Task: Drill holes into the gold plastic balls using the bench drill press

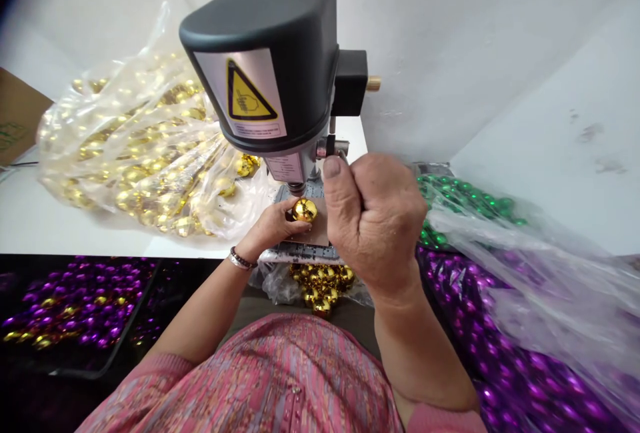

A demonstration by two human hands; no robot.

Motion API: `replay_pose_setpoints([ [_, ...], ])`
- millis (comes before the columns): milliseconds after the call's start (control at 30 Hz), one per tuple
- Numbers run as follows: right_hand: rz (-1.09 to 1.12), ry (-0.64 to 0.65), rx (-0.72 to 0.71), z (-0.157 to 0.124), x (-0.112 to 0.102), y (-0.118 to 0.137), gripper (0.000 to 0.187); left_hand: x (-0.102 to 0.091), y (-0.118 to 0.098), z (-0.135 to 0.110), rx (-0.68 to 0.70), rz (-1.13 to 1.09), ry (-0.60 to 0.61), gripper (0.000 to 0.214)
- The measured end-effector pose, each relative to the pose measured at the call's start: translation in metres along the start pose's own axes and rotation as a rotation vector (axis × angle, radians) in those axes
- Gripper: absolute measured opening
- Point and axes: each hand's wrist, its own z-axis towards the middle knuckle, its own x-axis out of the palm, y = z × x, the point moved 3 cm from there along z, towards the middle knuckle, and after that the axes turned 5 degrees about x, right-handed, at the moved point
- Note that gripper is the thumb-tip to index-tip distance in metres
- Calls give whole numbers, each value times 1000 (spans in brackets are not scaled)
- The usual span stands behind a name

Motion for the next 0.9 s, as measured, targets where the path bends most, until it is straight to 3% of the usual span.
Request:
replay_pose_setpoints([
  [367,67,-205,-167,-40,27,-36,8,-3,-7,-3,-53,49,-23,51],
  [667,177,-280,-209,-50,40,-47,9,0,-3,-3,-23,53,-36,51],
  [900,229,-254,-227,-63,53,-58,13,0,-2,-3,-4,26,-37,53],
])
